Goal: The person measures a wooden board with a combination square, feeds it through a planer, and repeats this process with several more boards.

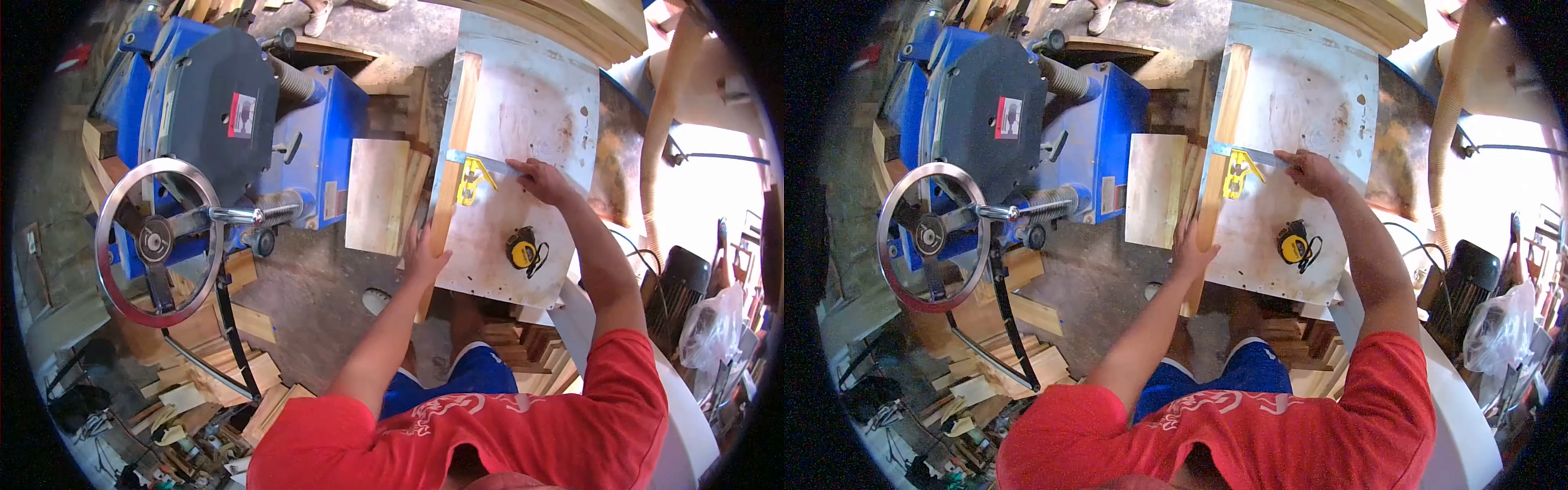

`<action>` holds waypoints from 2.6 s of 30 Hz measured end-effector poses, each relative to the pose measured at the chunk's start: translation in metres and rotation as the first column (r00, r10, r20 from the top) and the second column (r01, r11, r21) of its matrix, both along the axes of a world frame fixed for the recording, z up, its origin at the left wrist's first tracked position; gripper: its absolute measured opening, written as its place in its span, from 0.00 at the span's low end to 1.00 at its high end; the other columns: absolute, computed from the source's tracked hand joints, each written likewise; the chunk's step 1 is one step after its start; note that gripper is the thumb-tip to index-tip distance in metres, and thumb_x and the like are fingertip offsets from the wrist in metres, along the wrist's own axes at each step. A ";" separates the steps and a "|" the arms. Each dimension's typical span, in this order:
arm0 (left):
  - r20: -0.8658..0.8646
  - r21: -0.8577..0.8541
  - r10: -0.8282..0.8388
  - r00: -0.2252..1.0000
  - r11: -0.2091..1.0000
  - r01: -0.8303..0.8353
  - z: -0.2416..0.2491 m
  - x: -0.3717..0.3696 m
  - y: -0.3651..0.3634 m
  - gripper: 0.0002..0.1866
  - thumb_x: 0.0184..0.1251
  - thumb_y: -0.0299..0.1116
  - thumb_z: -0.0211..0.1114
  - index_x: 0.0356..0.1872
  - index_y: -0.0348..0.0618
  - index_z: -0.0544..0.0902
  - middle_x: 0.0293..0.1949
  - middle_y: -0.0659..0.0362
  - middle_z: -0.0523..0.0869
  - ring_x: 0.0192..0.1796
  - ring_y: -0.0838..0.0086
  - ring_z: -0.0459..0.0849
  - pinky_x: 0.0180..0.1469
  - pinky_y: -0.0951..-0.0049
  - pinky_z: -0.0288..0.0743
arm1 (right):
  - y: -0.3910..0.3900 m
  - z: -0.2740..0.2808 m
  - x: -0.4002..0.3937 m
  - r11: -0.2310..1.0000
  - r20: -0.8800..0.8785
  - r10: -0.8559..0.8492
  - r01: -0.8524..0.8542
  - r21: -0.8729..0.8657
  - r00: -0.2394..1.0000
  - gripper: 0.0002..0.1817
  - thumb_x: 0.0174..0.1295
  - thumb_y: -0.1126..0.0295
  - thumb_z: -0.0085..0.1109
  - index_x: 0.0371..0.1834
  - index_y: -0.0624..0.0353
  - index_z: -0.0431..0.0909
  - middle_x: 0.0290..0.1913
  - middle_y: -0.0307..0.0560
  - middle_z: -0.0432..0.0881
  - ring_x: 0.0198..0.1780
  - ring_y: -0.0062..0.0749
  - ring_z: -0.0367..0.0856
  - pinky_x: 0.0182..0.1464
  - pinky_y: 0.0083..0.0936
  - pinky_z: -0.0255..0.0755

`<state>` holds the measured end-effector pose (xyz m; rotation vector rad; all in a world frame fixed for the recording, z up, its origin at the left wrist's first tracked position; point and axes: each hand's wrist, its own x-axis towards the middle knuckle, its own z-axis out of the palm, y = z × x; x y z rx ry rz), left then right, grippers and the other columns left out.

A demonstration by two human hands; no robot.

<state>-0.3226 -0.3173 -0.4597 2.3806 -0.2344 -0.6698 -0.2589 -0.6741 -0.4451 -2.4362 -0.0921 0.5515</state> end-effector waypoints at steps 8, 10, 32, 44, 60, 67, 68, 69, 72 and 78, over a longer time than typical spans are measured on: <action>0.155 -0.004 0.086 0.984 0.996 -0.087 0.001 -0.026 -0.010 0.44 0.55 0.31 0.71 0.74 0.45 0.58 0.72 0.41 0.60 0.74 0.47 0.58 0.72 0.55 0.58 | -0.008 0.018 -0.023 0.957 0.016 -0.223 0.215 0.194 0.975 0.26 0.62 0.72 0.59 0.65 0.44 0.75 0.36 0.50 0.79 0.37 0.41 0.79 0.43 0.33 0.74; 0.219 0.090 0.037 0.975 0.994 -0.058 0.009 -0.030 -0.018 0.43 0.56 0.29 0.70 0.74 0.48 0.59 0.70 0.41 0.62 0.71 0.46 0.62 0.69 0.52 0.61 | -0.017 0.022 -0.034 0.959 0.015 -0.244 0.239 0.155 0.970 0.26 0.61 0.73 0.59 0.65 0.45 0.75 0.36 0.50 0.79 0.35 0.39 0.78 0.42 0.33 0.73; -0.075 -0.432 0.172 0.982 0.882 -0.187 -0.041 0.108 -0.085 0.25 0.67 0.29 0.61 0.65 0.36 0.72 0.58 0.48 0.79 0.58 0.66 0.78 0.59 0.70 0.72 | -0.010 0.005 -0.031 0.997 0.006 -0.071 0.071 -0.004 0.997 0.26 0.64 0.67 0.56 0.67 0.41 0.71 0.39 0.53 0.78 0.43 0.48 0.79 0.48 0.40 0.73; 0.124 -0.112 -0.002 0.992 0.994 0.016 0.002 0.060 -0.072 0.43 0.55 0.33 0.71 0.72 0.41 0.60 0.62 0.44 0.72 0.64 0.50 0.71 0.66 0.56 0.67 | -0.032 -0.022 -0.058 0.870 0.011 -0.470 0.461 0.172 0.883 0.24 0.64 0.71 0.56 0.65 0.48 0.73 0.43 0.54 0.80 0.41 0.44 0.79 0.47 0.36 0.74; 0.306 0.023 0.178 0.935 0.981 -0.194 -0.011 -0.001 -0.055 0.39 0.52 0.30 0.70 0.68 0.43 0.64 0.58 0.46 0.72 0.62 0.50 0.71 0.63 0.52 0.67 | 0.018 -0.013 -0.102 0.689 0.231 -0.657 0.696 -0.201 0.717 0.33 0.59 0.62 0.61 0.69 0.54 0.65 0.68 0.61 0.67 0.67 0.55 0.66 0.67 0.45 0.64; 0.270 0.036 0.166 0.949 0.983 -0.182 -0.007 0.018 -0.060 0.40 0.50 0.30 0.71 0.67 0.43 0.64 0.57 0.45 0.73 0.60 0.48 0.72 0.61 0.51 0.68 | 0.016 -0.026 -0.117 0.713 0.290 -0.536 0.609 -0.348 0.793 0.31 0.59 0.65 0.59 0.68 0.55 0.66 0.66 0.60 0.68 0.66 0.56 0.67 0.64 0.44 0.67; 0.244 0.071 0.160 0.957 0.981 -0.182 -0.004 0.019 -0.061 0.40 0.49 0.30 0.72 0.67 0.43 0.64 0.57 0.45 0.73 0.59 0.48 0.73 0.60 0.51 0.69 | 0.011 -0.025 -0.117 0.711 0.255 -0.569 0.624 -0.325 0.781 0.31 0.57 0.67 0.60 0.67 0.55 0.66 0.63 0.58 0.70 0.64 0.55 0.69 0.62 0.45 0.68; 0.218 0.104 0.155 0.964 0.978 -0.181 -0.001 0.021 -0.063 0.40 0.49 0.30 0.72 0.66 0.43 0.65 0.57 0.46 0.74 0.59 0.48 0.73 0.59 0.51 0.70 | 0.007 -0.025 -0.117 0.707 0.221 -0.601 0.640 -0.302 0.768 0.32 0.55 0.69 0.60 0.66 0.54 0.67 0.60 0.56 0.73 0.62 0.54 0.70 0.61 0.46 0.68; 0.196 0.115 0.146 0.970 0.979 -0.171 0.002 0.030 -0.064 0.39 0.48 0.31 0.73 0.64 0.43 0.66 0.55 0.46 0.74 0.58 0.48 0.74 0.58 0.51 0.71 | 0.001 -0.031 -0.117 0.647 0.189 -0.697 0.720 -0.252 0.692 0.30 0.54 0.72 0.57 0.64 0.55 0.69 0.56 0.56 0.74 0.59 0.55 0.72 0.59 0.45 0.70; 0.265 0.167 0.130 0.955 0.970 -0.179 -0.011 0.061 -0.069 0.41 0.48 0.36 0.75 0.65 0.43 0.65 0.55 0.44 0.75 0.57 0.47 0.75 0.58 0.50 0.71 | -0.002 -0.059 -0.153 0.570 0.307 -0.736 0.797 -0.201 0.604 0.26 0.55 0.72 0.53 0.61 0.61 0.72 0.45 0.61 0.77 0.49 0.57 0.76 0.54 0.46 0.71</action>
